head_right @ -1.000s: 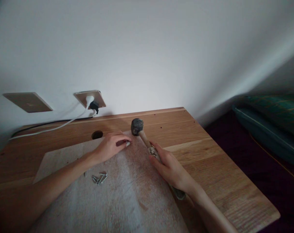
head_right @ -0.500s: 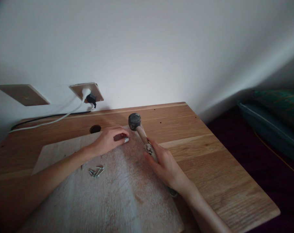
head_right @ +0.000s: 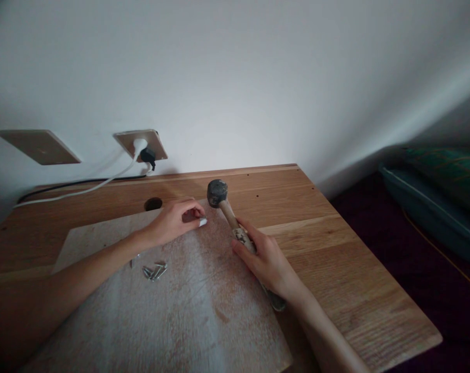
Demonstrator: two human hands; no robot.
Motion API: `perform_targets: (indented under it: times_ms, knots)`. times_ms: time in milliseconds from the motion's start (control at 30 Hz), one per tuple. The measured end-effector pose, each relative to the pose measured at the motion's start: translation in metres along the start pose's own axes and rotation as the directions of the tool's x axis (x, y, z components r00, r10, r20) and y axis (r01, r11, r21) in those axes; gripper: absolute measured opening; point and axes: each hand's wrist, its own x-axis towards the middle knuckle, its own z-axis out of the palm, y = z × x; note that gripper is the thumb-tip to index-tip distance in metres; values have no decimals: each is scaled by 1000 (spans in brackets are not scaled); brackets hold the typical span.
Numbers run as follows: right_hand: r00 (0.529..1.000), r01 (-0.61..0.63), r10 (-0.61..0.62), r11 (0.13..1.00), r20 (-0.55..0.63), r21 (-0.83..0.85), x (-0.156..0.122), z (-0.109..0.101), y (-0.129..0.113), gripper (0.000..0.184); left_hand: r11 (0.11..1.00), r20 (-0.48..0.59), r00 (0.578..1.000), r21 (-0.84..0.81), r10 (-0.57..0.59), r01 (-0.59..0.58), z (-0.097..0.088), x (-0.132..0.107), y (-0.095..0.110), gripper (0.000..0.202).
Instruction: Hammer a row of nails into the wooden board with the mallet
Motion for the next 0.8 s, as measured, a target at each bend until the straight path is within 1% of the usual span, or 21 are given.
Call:
perform_targets:
  times_ms: [233,500,800]
  knots:
    - [1000,-12,12,1000,12,11,0,0,0,62,1000,0,1000,-4,14,-14,-1,0,2,7]
    - [999,-24,24,1000,25,3,0,-1,1,63,997,12,998,42,69,-70,-2,0,0,6]
    - [999,-27,27,1000,29,9,-1,-2,3,64,994,23,995,58,92,-94,-2,1,1,9]
